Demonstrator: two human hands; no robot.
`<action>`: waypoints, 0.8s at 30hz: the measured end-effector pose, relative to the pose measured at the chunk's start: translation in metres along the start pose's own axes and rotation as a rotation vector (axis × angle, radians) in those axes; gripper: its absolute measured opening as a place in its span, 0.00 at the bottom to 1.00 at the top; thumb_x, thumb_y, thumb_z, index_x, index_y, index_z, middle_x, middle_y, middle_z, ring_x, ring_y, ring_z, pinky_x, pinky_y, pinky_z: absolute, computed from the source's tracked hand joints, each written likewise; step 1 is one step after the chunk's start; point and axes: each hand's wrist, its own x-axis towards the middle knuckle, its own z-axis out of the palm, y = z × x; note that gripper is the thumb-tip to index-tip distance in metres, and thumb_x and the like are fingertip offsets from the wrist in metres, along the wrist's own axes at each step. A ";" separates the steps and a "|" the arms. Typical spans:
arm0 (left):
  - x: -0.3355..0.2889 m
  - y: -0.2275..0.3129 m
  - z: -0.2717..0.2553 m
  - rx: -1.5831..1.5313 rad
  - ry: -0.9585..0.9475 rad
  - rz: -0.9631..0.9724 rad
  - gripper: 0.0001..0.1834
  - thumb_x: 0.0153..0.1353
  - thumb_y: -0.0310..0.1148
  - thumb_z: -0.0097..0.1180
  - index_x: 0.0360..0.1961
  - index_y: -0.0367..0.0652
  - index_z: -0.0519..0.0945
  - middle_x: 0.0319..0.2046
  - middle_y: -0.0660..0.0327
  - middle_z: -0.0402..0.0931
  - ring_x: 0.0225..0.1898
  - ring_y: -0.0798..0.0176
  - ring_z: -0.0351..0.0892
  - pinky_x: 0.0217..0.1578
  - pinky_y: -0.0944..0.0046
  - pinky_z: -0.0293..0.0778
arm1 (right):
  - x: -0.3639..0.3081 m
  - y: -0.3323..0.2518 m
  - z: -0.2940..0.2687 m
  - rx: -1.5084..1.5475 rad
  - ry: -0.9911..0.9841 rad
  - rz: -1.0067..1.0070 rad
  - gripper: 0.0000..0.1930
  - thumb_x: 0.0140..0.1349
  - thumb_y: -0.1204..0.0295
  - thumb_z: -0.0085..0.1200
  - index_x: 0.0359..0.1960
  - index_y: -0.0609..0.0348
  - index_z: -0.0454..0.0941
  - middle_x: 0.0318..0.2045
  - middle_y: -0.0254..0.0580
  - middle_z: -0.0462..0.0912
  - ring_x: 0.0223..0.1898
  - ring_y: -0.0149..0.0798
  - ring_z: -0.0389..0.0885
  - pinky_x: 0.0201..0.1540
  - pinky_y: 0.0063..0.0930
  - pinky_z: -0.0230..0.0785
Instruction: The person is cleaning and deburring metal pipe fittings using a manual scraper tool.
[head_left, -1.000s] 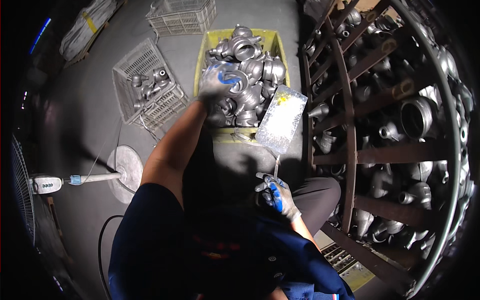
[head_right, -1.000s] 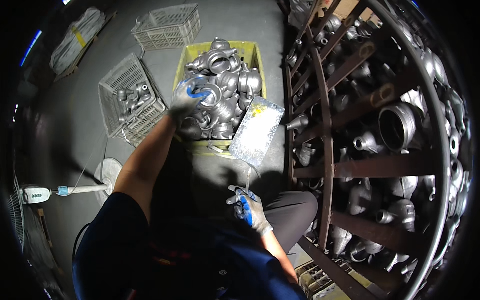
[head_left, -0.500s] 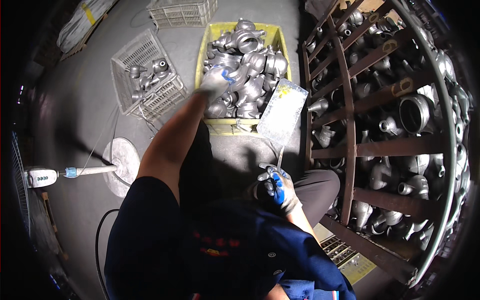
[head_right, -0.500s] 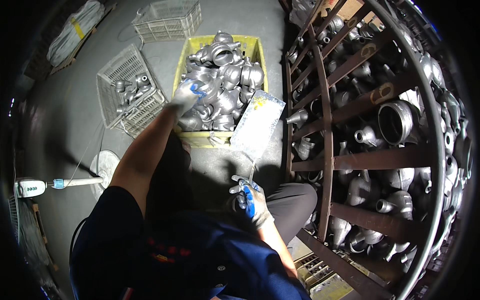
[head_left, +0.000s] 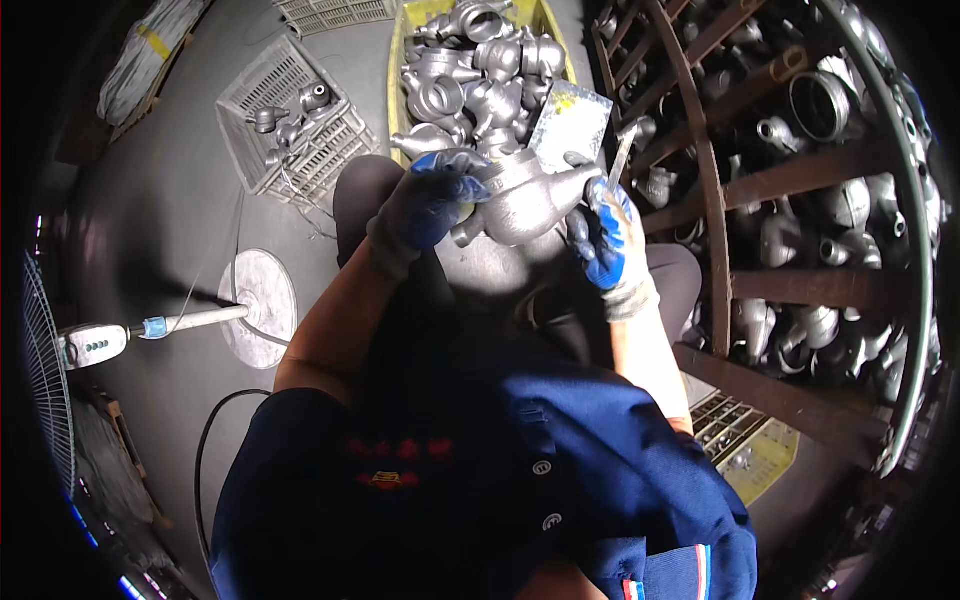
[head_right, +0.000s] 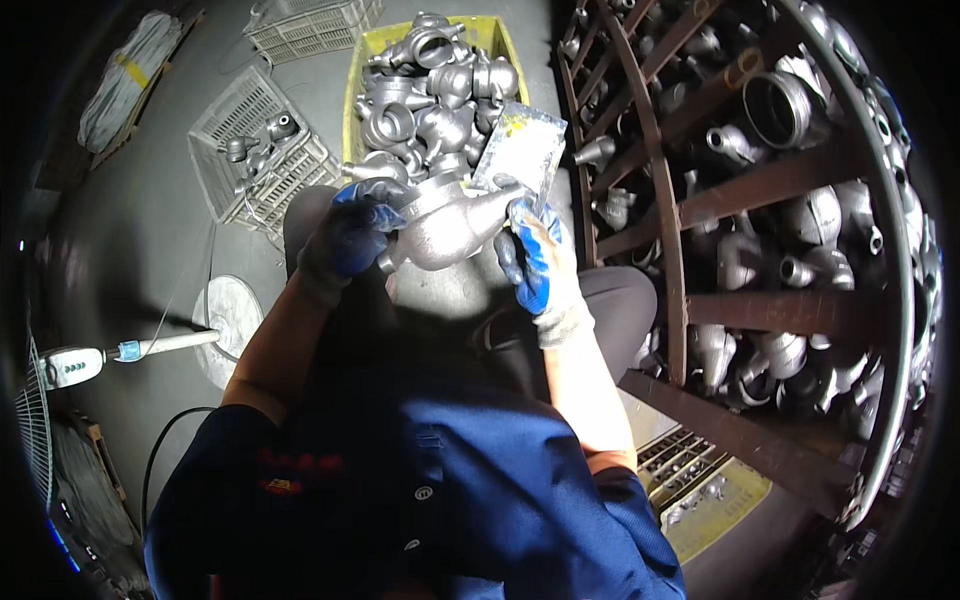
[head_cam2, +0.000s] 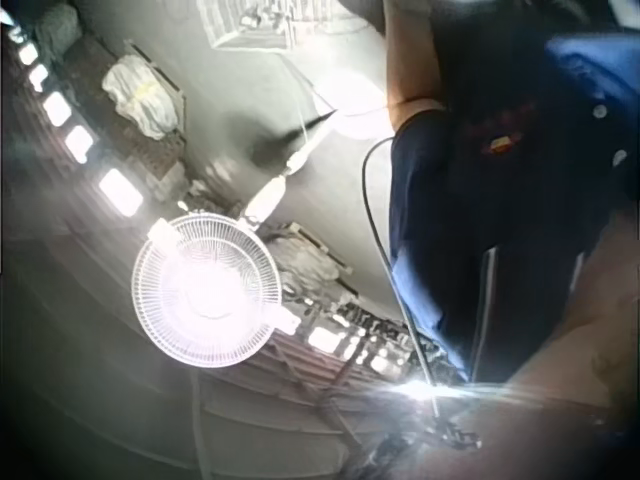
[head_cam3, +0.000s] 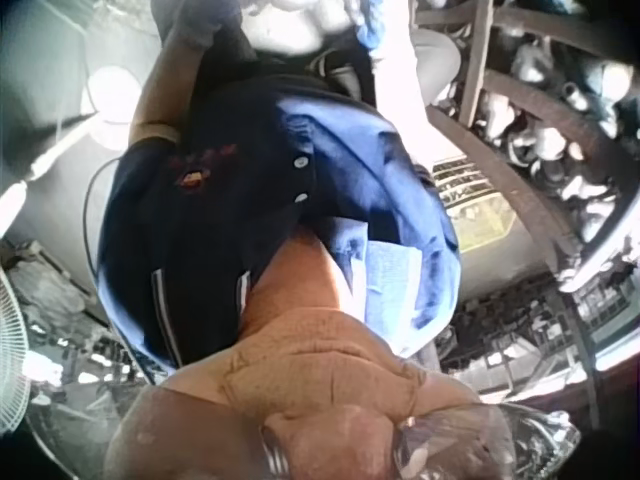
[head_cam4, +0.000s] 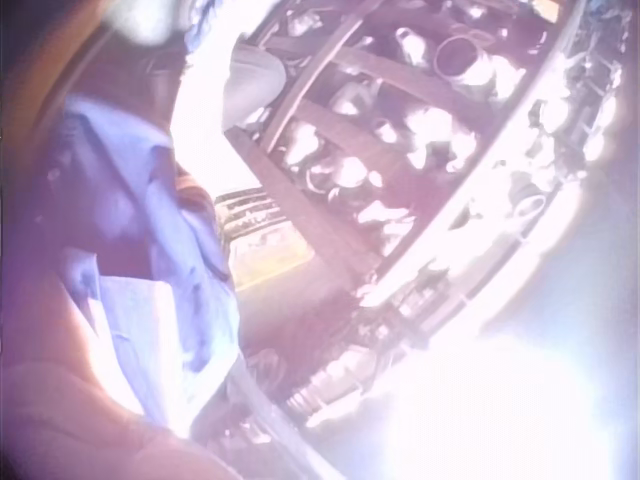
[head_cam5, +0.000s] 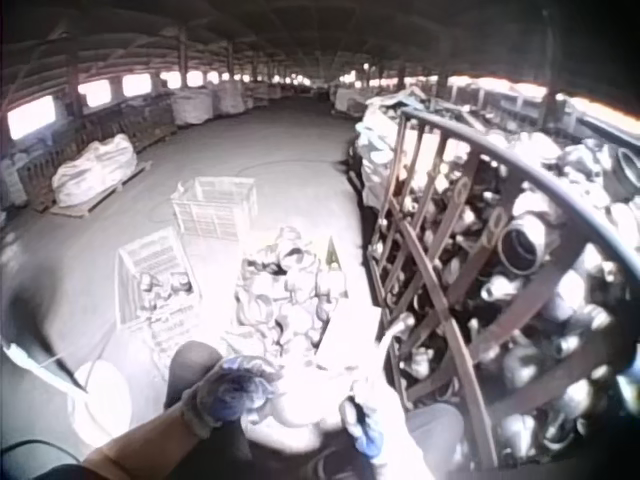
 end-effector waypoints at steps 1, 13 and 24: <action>0.001 0.001 0.007 -0.171 -0.069 -0.060 0.16 0.53 0.31 0.53 0.40 0.31 0.74 0.16 0.62 0.67 0.12 0.66 0.65 0.12 0.68 0.61 | 0.000 -0.012 0.005 -0.080 -0.004 -0.008 0.14 0.66 0.67 0.43 0.49 0.59 0.71 0.30 0.32 0.74 0.17 0.22 0.61 0.17 0.13 0.51; -0.014 -0.027 0.007 -0.310 -0.279 -0.130 0.29 0.59 0.41 0.51 0.57 0.32 0.65 0.48 0.53 0.74 0.48 0.62 0.76 0.47 0.64 0.73 | -0.015 -0.008 0.003 0.386 0.231 0.314 0.12 0.66 0.66 0.45 0.49 0.52 0.72 0.20 0.29 0.70 0.13 0.20 0.60 0.11 0.11 0.51; -0.038 -0.015 0.023 -0.476 -0.296 -0.245 0.22 0.61 0.37 0.48 0.54 0.38 0.69 0.46 0.55 0.71 0.35 0.62 0.76 0.43 0.66 0.72 | -0.014 -0.005 0.003 0.222 0.142 0.313 0.08 0.64 0.62 0.48 0.39 0.51 0.73 0.16 0.27 0.68 0.10 0.19 0.57 0.11 0.12 0.47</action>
